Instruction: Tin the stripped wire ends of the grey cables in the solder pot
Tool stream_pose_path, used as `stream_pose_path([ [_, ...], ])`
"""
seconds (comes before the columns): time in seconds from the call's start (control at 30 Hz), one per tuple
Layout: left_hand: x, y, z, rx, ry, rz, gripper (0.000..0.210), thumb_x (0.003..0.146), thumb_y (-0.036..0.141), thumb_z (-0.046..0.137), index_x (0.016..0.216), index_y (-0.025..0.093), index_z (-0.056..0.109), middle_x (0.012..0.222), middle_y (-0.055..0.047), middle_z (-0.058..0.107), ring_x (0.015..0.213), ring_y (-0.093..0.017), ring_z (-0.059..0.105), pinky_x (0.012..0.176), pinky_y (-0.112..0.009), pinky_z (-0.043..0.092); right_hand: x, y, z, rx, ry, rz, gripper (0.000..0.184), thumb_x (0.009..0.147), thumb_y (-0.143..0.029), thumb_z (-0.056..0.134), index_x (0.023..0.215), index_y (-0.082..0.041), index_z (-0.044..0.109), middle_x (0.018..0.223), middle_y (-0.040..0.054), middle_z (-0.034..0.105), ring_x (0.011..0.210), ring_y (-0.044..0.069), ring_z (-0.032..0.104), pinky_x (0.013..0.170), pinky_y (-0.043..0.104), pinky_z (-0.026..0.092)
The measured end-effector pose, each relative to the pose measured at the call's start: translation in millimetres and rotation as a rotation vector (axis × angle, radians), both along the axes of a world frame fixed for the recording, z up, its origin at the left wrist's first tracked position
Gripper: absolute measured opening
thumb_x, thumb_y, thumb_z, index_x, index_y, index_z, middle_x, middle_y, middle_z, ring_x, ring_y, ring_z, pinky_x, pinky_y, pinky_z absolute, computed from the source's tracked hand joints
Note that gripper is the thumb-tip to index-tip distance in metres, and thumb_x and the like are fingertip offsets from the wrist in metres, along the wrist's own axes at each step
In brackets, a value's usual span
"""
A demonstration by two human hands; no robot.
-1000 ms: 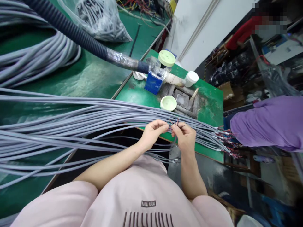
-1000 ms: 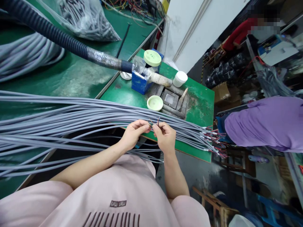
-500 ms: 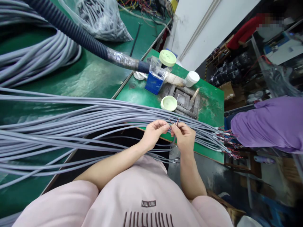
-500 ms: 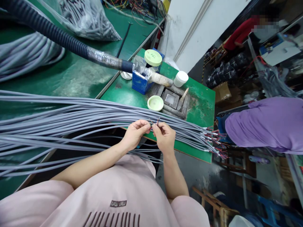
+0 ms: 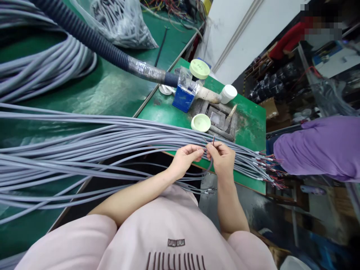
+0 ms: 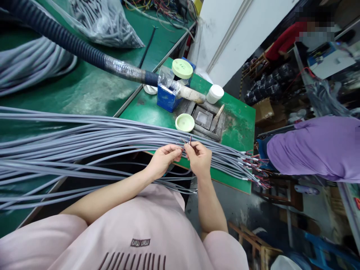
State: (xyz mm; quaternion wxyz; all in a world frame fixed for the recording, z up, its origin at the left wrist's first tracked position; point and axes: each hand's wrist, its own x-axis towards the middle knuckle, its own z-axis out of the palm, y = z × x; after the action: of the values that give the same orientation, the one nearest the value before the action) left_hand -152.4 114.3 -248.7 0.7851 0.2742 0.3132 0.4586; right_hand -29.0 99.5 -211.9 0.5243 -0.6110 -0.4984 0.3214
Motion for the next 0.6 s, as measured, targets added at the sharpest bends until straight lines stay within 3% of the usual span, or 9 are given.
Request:
stream_pose_path([
  [0.2, -1, 4, 1.5, 0.035, 0.041, 0.027, 0.034, 0.062, 0.043, 0.081, 0.075, 0.014, 0.072, 0.065, -0.001, 0.067, 0.061, -0.009, 0.057, 0.064, -0.023, 0.046, 7, 12, 3.4, -0.035, -0.007, 0.043, 0.019, 0.075, -0.035, 0.070, 0.068, -0.018, 0.063, 0.052, -0.0039, 0.057, 0.043, 0.009, 0.049, 0.041, 0.020, 0.039],
  [0.43, 3, 5, -2.7, 0.183, 0.109, -0.040, 0.033, 0.067, 0.045, 0.076, 0.078, 0.014, 0.072, 0.074, -0.004, 0.071, 0.067, -0.013, 0.061, 0.071, -0.028, 0.050, 5, 18, 6.8, -0.018, -0.011, 0.087, 0.020, 0.076, -0.033, 0.068, 0.066, -0.017, 0.061, 0.052, -0.0046, 0.055, 0.043, 0.008, 0.045, 0.043, 0.020, 0.037],
  [0.5, -4, 5, -0.8, 0.333, 0.234, -0.025, 0.030, 0.073, 0.041, 0.072, 0.088, 0.016, 0.072, 0.082, -0.005, 0.072, 0.073, -0.015, 0.063, 0.074, -0.029, 0.050, 13, 26, 15.3, -0.029, -0.103, 0.095, 0.020, 0.075, -0.033, 0.067, 0.065, -0.017, 0.061, 0.051, -0.0047, 0.053, 0.043, 0.008, 0.044, 0.042, 0.020, 0.035],
  [0.6, -24, 12, 7.2, 0.744, 0.578, 0.118, 0.021, 0.082, 0.033, 0.065, 0.096, 0.019, 0.071, 0.090, -0.006, 0.072, 0.084, -0.018, 0.063, 0.082, -0.033, 0.046, 31, 47, 30.0, -0.079, -0.257, 0.127, 0.022, 0.072, -0.035, 0.067, 0.063, -0.016, 0.060, 0.049, -0.0043, 0.052, 0.042, 0.008, 0.043, 0.042, 0.021, 0.032],
])
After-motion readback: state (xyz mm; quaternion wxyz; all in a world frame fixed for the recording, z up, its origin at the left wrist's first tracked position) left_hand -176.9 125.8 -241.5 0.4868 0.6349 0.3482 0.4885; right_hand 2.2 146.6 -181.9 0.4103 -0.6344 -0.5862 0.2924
